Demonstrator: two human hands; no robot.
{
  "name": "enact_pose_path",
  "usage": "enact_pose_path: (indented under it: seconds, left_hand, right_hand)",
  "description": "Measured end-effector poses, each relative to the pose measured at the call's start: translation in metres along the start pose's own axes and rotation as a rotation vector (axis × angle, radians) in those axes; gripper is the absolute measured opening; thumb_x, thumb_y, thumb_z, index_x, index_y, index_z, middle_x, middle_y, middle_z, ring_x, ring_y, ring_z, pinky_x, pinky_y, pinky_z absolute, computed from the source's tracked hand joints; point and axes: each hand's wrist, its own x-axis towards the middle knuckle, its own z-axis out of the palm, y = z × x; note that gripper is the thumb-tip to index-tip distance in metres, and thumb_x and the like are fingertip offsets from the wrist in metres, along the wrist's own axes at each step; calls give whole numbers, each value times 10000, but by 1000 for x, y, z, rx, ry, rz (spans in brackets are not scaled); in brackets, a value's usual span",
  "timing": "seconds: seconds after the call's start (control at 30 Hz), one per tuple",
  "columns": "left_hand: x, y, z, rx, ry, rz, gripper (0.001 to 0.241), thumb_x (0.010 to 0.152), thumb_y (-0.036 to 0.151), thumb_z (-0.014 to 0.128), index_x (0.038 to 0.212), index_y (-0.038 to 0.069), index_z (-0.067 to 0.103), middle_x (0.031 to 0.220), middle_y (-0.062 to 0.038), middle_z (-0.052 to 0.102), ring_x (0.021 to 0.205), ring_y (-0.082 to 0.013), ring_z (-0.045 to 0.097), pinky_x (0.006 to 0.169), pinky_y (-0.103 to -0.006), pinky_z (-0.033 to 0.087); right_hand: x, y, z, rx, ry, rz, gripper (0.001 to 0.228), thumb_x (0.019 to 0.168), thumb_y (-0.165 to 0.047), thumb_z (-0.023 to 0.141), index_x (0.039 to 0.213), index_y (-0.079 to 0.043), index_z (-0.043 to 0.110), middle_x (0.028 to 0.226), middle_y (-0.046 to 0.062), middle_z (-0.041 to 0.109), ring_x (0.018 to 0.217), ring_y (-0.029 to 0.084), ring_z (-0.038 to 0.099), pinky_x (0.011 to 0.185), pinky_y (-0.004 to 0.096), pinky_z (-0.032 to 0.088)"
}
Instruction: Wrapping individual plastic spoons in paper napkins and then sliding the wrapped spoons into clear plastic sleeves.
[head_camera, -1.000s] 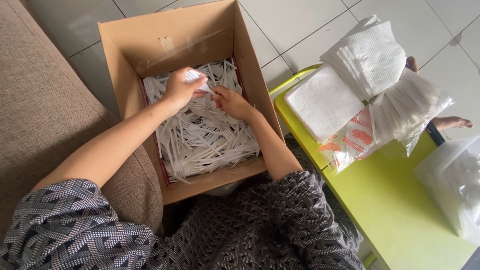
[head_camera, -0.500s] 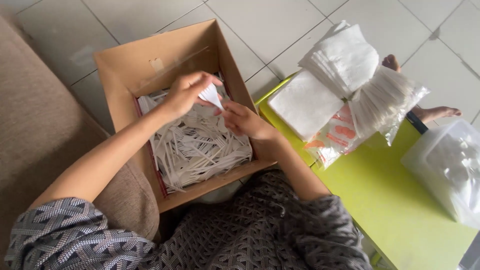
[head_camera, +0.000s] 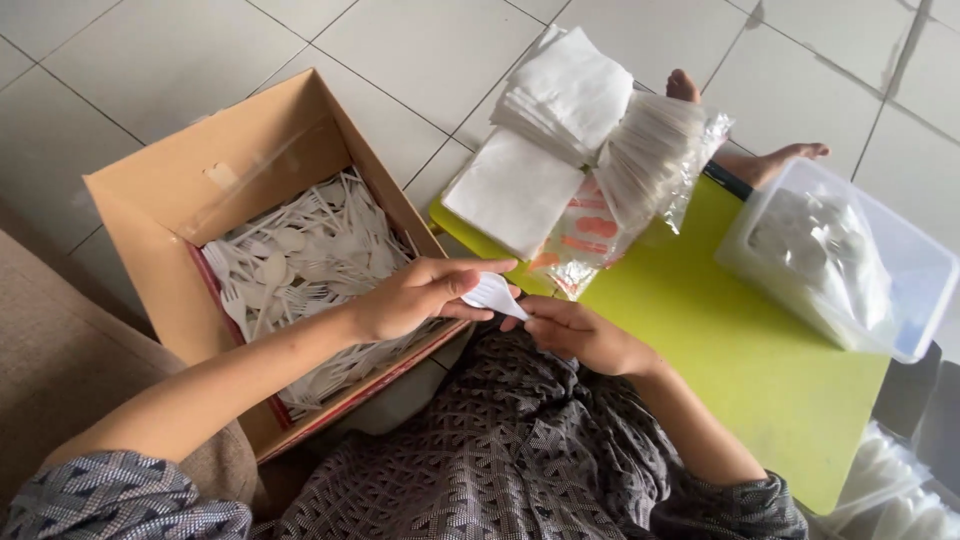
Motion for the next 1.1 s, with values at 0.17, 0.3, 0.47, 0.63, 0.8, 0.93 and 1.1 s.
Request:
enact_pose_path:
  seconds: [0.17, 0.3, 0.47, 0.63, 0.8, 0.93, 1.1]
  left_hand:
    - [42, -18, 3, 350, 10, 70, 548, 1103, 372, 285, 1489, 16, 446, 1429, -306, 520, 1188, -377, 643, 945, -412, 610]
    - [89, -38, 4, 796, 141, 303, 522, 1119, 388, 320, 1381, 23, 584, 1140, -227, 711, 1000, -318, 726, 822, -403, 626]
    - [143, -63, 31, 810, 126, 392, 368, 1104, 331, 449, 1318, 113, 654, 1126, -132, 752, 1025, -271, 736, 864, -386, 609]
    - [175, -89, 58, 385, 54, 234, 291, 1083, 189, 517, 1239, 3, 676, 1115, -292, 712, 960, -295, 740, 763, -359, 657]
    - [174, -93, 75, 340, 56, 160, 312, 1087, 181, 490, 1232, -37, 660, 1088, -307, 713, 902, -282, 758, 707, -323, 672]
    - [174, -99, 64, 416, 49, 150, 350, 1096, 242, 482, 1240, -24, 657, 1066, -279, 725, 862, -277, 771, 679, -305, 669]
    - [186, -98, 17, 1211, 115, 510, 343, 1109, 249, 467, 1332, 45, 629, 1195, -201, 709, 1130, -319, 688, 970, -497, 581]
  right_hand:
    - [-15, 27, -2, 132, 201, -10, 271, 1070, -169, 446, 1177, -7, 636, 655, 7, 485, 506, 50, 383, 431, 189, 314]
    - [-22, 66, -17, 201, 432, 1, 285, 1070, -190, 472, 1240, -29, 636, 622, 28, 469, 454, 56, 367, 388, 179, 308]
    - [-61, 77, -34, 146, 614, 30, 266, 1063, -189, 508, 1256, -63, 640, 607, 27, 430, 464, 65, 345, 388, 193, 288]
    - [-101, 86, -41, 130, 669, 68, 279, 1057, -145, 486, 1240, -19, 655, 611, 24, 424, 493, 47, 313, 412, 189, 277]
    - [-115, 96, -40, 163, 663, 90, 321, 1060, -137, 468, 1308, -18, 634, 605, 13, 393, 495, 57, 272, 413, 196, 254]
    - [-108, 106, -40, 184, 646, 74, 324, 1065, -144, 456, 1313, -29, 630, 610, 7, 388, 485, 57, 285, 413, 190, 255]
    - [-96, 121, -48, 216, 672, 34, 310, 1069, -185, 469, 1301, -62, 634, 616, -31, 381, 478, 18, 320, 421, 160, 269]
